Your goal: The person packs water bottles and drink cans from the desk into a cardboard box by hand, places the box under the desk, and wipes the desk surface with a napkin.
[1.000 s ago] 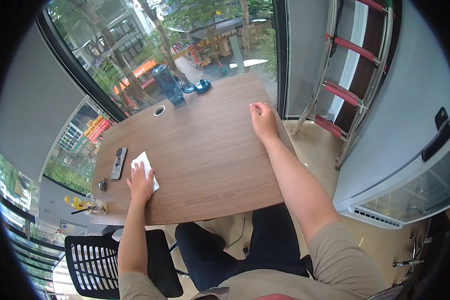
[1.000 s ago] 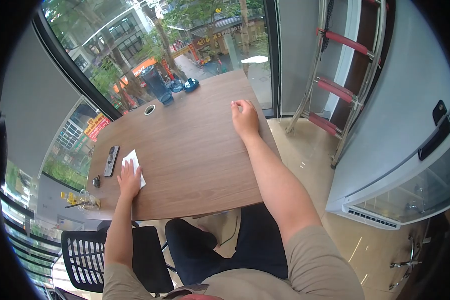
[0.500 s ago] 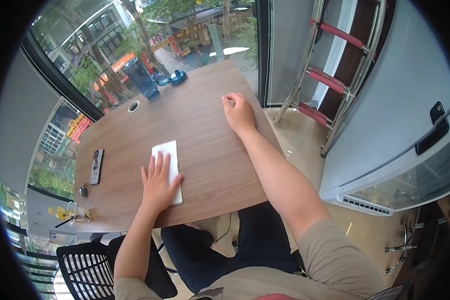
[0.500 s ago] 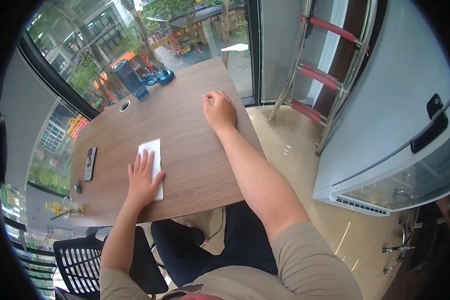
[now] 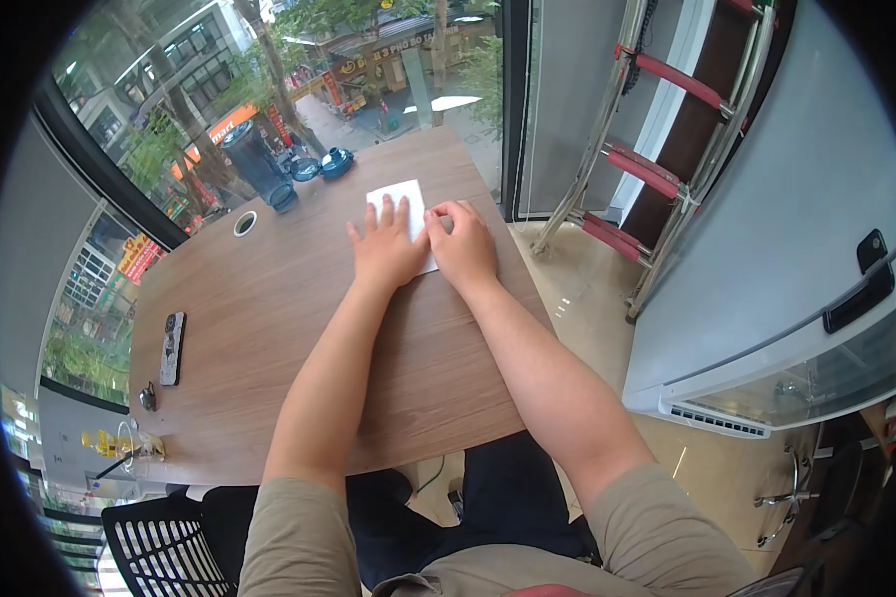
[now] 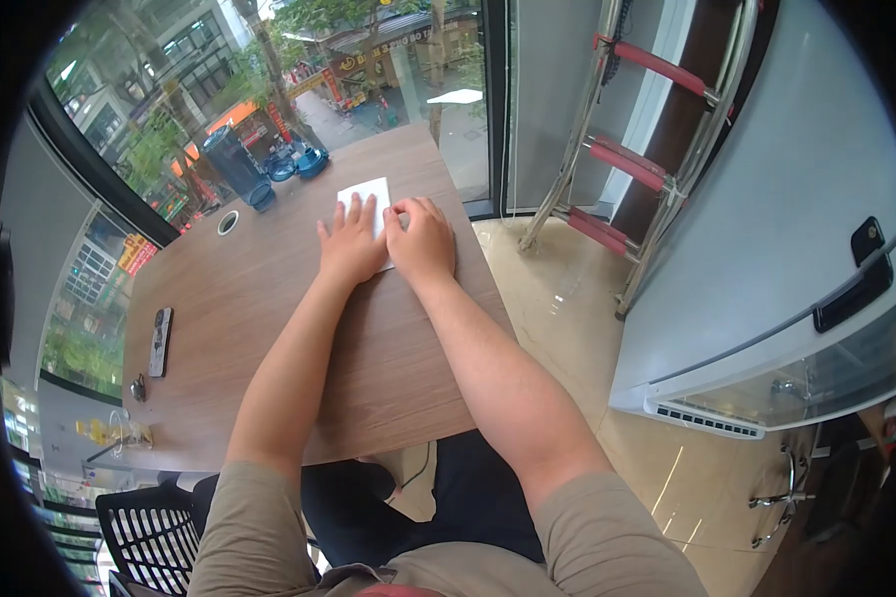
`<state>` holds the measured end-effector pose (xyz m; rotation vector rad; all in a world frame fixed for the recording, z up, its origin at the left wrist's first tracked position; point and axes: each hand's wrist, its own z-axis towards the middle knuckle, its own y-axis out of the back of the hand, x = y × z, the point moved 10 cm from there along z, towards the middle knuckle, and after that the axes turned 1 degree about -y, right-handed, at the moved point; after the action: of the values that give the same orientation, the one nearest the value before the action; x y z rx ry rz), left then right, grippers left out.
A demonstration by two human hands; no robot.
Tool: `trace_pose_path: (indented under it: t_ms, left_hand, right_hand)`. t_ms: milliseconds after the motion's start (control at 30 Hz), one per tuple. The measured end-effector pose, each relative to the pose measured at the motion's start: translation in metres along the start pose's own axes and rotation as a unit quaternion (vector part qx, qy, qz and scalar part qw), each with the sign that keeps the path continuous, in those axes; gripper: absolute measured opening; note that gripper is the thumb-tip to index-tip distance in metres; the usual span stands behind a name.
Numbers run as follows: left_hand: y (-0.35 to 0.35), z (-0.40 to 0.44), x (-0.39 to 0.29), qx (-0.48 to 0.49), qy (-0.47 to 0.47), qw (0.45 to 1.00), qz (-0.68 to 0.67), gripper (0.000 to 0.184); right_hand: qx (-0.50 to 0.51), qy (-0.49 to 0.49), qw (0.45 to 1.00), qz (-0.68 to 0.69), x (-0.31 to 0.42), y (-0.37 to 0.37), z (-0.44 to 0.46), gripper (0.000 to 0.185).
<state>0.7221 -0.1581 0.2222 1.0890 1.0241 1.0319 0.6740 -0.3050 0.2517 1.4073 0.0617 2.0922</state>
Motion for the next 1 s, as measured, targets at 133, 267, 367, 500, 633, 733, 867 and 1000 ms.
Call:
trace_pose_path:
  t_ms: [133,267,367,500,633,733,867,1000]
  left_hand:
    - [-0.007,-0.015,-0.030,-0.002,-0.043,0.999,0.013,0.082]
    - [0.001,-0.095,-0.061,0.028,-0.171,0.985,0.010,0.078]
    - [0.028,-0.165,-0.068,0.047,-0.220,0.974,-0.022,0.079]
    - [0.052,-0.246,-0.028,0.089,-0.212,0.973,-0.007,0.078]
    - [0.059,-0.258,0.103,0.039,-0.040,0.998,0.021,0.080]
    - [0.061,-0.264,0.222,0.003,0.096,0.995,0.036,0.079]
    - [0.101,-0.291,0.277,-0.160,0.141,0.976,0.043,0.066]
    - [0.121,-0.314,0.246,-0.196,0.084,0.977,-0.007,0.033]
  right_hand:
    - [-0.020,-0.016,0.999,0.040,-0.013,0.001,0.008,0.029]
    - [-0.049,-0.047,0.986,0.155,-0.041,0.004,0.023,0.034]
    - [-0.065,-0.074,0.973,0.208,-0.047,0.015,0.024,0.033]
    - [-0.072,-0.090,0.969,0.217,-0.046,0.019,0.022,0.037]
    - [-0.059,-0.088,0.964,0.243,-0.048,0.015,0.024,0.051]
    - [-0.044,-0.074,0.971,0.221,-0.054,0.009,0.030,0.063]
    - [-0.021,-0.065,0.982,0.179,-0.055,0.003,0.031,0.064]
    - [-0.026,-0.095,0.969,0.226,-0.058,0.002,0.031,0.065]
